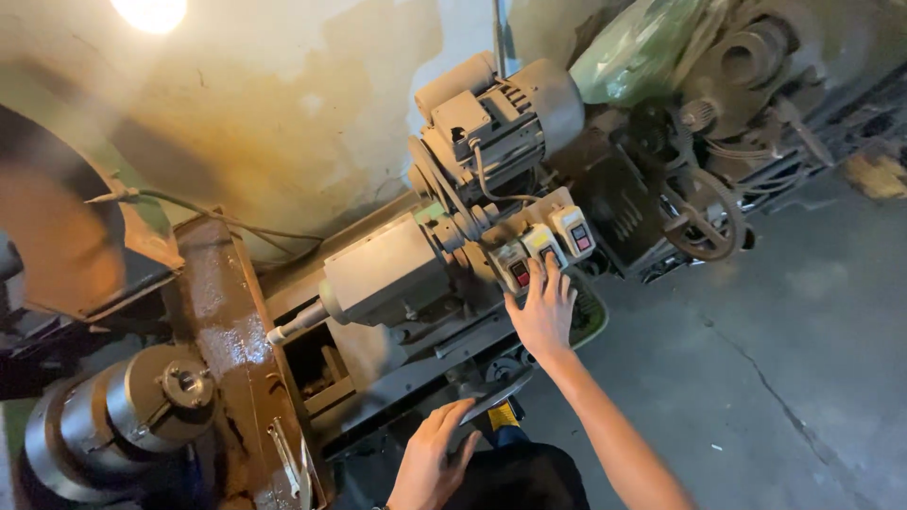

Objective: The person operates a metal lathe, using a wrench to tighten a chuck and a cloth to wipe the machine. They then use a file to smooth the surface of a rotating metal part.

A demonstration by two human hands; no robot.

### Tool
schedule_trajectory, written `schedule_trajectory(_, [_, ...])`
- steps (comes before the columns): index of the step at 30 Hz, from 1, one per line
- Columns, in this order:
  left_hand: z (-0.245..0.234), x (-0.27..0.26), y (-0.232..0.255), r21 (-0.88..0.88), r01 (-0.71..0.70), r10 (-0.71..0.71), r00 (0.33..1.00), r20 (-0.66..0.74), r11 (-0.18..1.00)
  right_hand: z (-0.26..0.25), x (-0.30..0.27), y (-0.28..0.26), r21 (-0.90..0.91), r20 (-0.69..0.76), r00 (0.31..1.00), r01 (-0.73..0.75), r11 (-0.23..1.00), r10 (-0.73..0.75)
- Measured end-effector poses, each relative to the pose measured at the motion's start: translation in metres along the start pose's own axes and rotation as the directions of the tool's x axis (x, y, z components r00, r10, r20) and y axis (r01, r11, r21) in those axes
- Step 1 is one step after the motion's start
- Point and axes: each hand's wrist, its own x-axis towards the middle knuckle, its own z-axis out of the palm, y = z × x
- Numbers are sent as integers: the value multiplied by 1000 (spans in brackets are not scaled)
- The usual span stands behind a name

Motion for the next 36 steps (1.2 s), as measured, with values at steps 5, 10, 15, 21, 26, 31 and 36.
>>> schedule_trajectory(5, [17,-18,-24,-31,130,-131,991,-23,991,14,4,13,-118,-24,997,64,991,-67])
schedule_trajectory(10, [25,-25,-24,-47,164,-166,985,-41,985,10,1,17,-97,-22,995,96,991,-99])
schedule_trajectory(15, [29,-34,-20,-55,145,-147,988,-42,988,-5,-7,4,31,21,997,69,997,-70])
schedule_trajectory(21, [37,-67,-46,-88,150,-165,966,-199,985,47,-12,-16,593,167,986,-118,796,21])
schedule_trajectory(26, [51,-102,-82,-79,149,-166,943,-289,986,91,21,-40,270,121,988,57,961,-93])
schedule_trajectory(31, [64,-126,-102,-108,241,-264,888,-375,964,92,35,-56,144,277,960,-69,987,27])
schedule_trajectory(36, [68,-130,-104,-111,244,-268,869,-417,964,63,32,-50,81,292,951,-133,988,104])
